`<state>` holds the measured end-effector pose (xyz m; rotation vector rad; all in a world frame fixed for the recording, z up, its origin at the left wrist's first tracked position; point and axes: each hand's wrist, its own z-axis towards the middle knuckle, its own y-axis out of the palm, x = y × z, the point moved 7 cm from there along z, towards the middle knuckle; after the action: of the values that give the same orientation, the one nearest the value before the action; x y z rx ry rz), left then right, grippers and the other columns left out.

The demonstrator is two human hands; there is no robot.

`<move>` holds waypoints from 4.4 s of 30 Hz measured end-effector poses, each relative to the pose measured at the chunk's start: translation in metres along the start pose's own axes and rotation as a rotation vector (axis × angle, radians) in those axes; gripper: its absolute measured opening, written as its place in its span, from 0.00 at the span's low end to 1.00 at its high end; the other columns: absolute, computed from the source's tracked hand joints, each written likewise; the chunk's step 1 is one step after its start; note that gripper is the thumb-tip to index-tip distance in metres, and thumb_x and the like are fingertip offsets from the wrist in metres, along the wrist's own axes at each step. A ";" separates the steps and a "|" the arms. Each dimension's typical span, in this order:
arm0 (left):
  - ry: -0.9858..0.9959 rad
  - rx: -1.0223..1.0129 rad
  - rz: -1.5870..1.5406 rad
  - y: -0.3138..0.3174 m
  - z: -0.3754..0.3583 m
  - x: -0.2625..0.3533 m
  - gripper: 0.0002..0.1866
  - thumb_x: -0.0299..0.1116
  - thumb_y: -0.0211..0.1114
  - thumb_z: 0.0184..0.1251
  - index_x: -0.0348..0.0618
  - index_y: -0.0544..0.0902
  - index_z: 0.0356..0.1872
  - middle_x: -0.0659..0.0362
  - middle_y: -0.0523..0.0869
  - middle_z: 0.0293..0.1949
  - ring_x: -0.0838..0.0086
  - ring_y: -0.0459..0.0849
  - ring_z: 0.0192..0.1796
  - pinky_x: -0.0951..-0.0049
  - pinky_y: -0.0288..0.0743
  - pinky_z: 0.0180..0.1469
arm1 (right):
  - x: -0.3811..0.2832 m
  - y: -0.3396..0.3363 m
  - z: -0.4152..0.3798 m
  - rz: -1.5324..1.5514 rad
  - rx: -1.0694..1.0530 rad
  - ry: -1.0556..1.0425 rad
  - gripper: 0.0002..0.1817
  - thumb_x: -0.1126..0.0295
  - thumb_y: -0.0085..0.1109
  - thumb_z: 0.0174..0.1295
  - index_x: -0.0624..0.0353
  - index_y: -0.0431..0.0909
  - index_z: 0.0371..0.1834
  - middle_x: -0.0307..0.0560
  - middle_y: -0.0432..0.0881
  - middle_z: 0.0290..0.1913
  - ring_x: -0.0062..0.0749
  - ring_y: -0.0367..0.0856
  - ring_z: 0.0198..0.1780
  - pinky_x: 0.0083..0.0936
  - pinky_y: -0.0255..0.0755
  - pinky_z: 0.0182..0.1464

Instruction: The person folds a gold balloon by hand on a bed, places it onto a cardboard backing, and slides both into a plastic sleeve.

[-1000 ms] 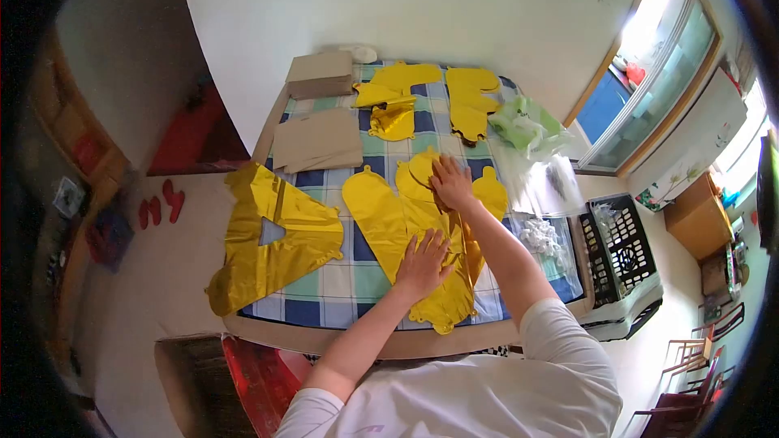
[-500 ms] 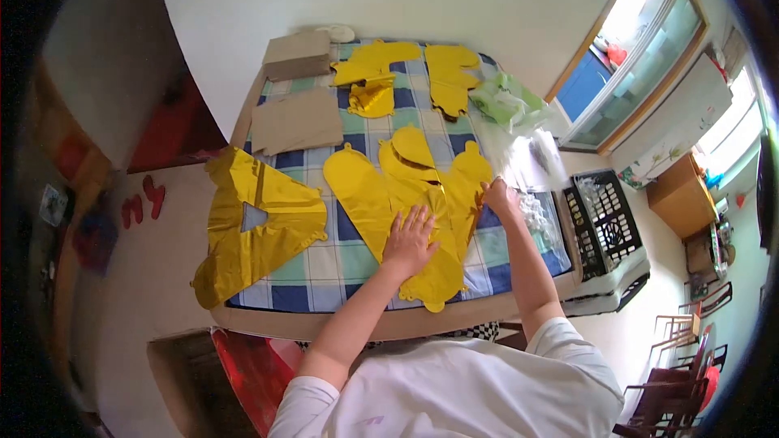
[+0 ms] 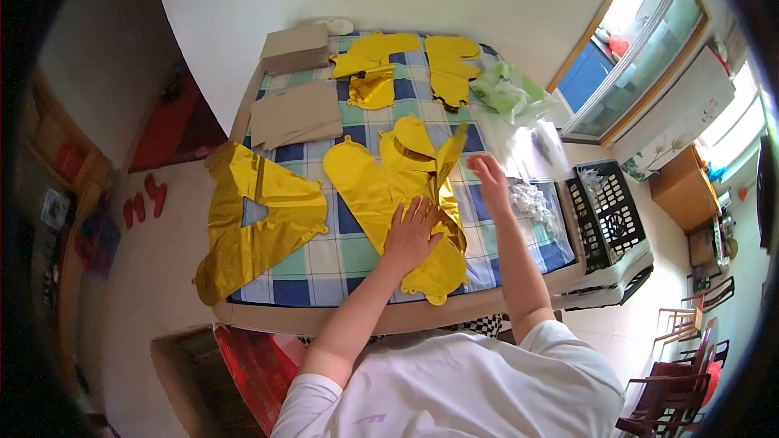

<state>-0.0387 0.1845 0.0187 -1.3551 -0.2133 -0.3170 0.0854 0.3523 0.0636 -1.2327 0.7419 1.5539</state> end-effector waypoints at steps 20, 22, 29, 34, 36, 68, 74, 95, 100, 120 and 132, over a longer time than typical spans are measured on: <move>0.018 0.012 0.011 0.002 0.000 -0.001 0.29 0.53 0.52 0.70 0.44 0.71 0.64 0.52 0.68 0.68 0.61 0.57 0.74 0.53 0.41 0.76 | 0.012 0.047 -0.043 -0.770 -0.177 -0.219 0.22 0.71 0.47 0.69 0.61 0.67 0.66 0.56 0.70 0.66 0.48 0.65 0.69 0.41 0.57 0.71; 0.001 -0.046 0.007 0.001 0.002 -0.001 0.28 0.53 0.52 0.70 0.43 0.72 0.63 0.51 0.69 0.67 0.60 0.59 0.74 0.53 0.42 0.76 | 0.012 0.055 -0.046 -0.819 -0.253 -0.249 0.23 0.69 0.46 0.69 0.60 0.66 0.67 0.54 0.69 0.68 0.44 0.64 0.70 0.40 0.55 0.72; 0.004 0.004 0.005 -0.001 0.001 0.000 0.28 0.53 0.52 0.70 0.44 0.72 0.62 0.51 0.71 0.65 0.60 0.62 0.72 0.53 0.44 0.75 | 0.012 0.067 -0.057 -0.932 -0.323 -0.279 0.24 0.64 0.45 0.71 0.59 0.66 0.68 0.49 0.66 0.71 0.40 0.59 0.73 0.40 0.51 0.74; 0.038 0.113 0.010 0.001 0.001 -0.001 0.29 0.54 0.53 0.69 0.42 0.73 0.60 0.51 0.72 0.63 0.59 0.63 0.70 0.52 0.47 0.74 | 0.012 0.070 -0.057 -1.003 -0.317 -0.268 0.24 0.61 0.44 0.72 0.58 0.66 0.68 0.49 0.65 0.71 0.40 0.58 0.74 0.40 0.49 0.74; 0.033 0.112 -0.018 -0.001 0.001 -0.001 0.28 0.52 0.56 0.68 0.41 0.73 0.59 0.50 0.72 0.63 0.58 0.65 0.69 0.53 0.50 0.73 | 0.015 0.071 -0.057 -1.015 -0.325 -0.269 0.24 0.61 0.43 0.72 0.59 0.65 0.68 0.49 0.65 0.71 0.40 0.58 0.74 0.40 0.49 0.74; -0.044 0.259 -0.043 -0.002 0.013 0.004 0.25 0.39 0.59 0.67 0.38 0.72 0.62 0.44 0.68 0.66 0.54 0.61 0.72 0.52 0.56 0.71 | 0.005 0.022 -0.099 -0.548 -0.312 -0.263 0.20 0.78 0.51 0.64 0.62 0.73 0.60 0.54 0.75 0.62 0.49 0.69 0.66 0.41 0.61 0.68; -0.071 0.355 -0.156 -0.008 0.013 0.001 0.22 0.36 0.58 0.68 0.37 0.71 0.61 0.44 0.70 0.64 0.52 0.63 0.70 0.53 0.58 0.70 | -0.030 0.025 -0.141 -0.613 -0.249 -0.203 0.28 0.77 0.58 0.58 0.60 0.67 0.64 0.56 0.70 0.63 0.53 0.69 0.62 0.39 0.64 0.64; -0.104 0.250 -0.058 -0.043 -0.079 -0.033 0.21 0.17 0.60 0.56 0.47 0.84 0.51 0.54 0.77 0.60 0.58 0.71 0.66 0.54 0.60 0.71 | -0.029 0.016 -0.140 -0.380 -0.155 -0.150 0.25 0.83 0.43 0.61 0.64 0.66 0.64 0.57 0.69 0.64 0.49 0.68 0.66 0.34 0.61 0.68; -0.087 0.332 -0.065 -0.055 -0.090 -0.029 0.18 0.16 0.61 0.54 0.46 0.85 0.45 0.54 0.77 0.58 0.59 0.70 0.66 0.51 0.59 0.71 | -0.048 0.005 -0.157 -0.519 -0.055 -0.158 0.22 0.84 0.47 0.59 0.62 0.72 0.58 0.56 0.72 0.62 0.49 0.69 0.65 0.36 0.63 0.65; -0.334 0.270 -0.107 -0.047 -0.102 0.005 0.11 0.19 0.62 0.49 0.39 0.80 0.36 0.46 0.67 0.65 0.47 0.55 0.74 0.39 0.48 0.71 | -0.041 -0.001 -0.192 -0.718 -0.096 -0.140 0.12 0.84 0.51 0.54 0.60 0.78 0.39 0.53 0.76 0.52 0.50 0.71 0.54 0.39 0.66 0.57; -0.290 0.242 0.016 -0.043 -0.102 -0.014 0.19 0.28 0.62 0.60 0.44 0.79 0.54 0.51 0.72 0.63 0.56 0.64 0.70 0.40 0.50 0.71 | -0.040 -0.006 -0.188 -0.669 -0.090 -0.120 0.15 0.84 0.49 0.56 0.60 0.77 0.44 0.53 0.76 0.53 0.51 0.72 0.56 0.38 0.66 0.58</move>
<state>-0.0703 0.0781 0.0327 -1.1579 -0.4669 -0.0759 0.1575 0.1747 0.0460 -1.2684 0.1441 1.0948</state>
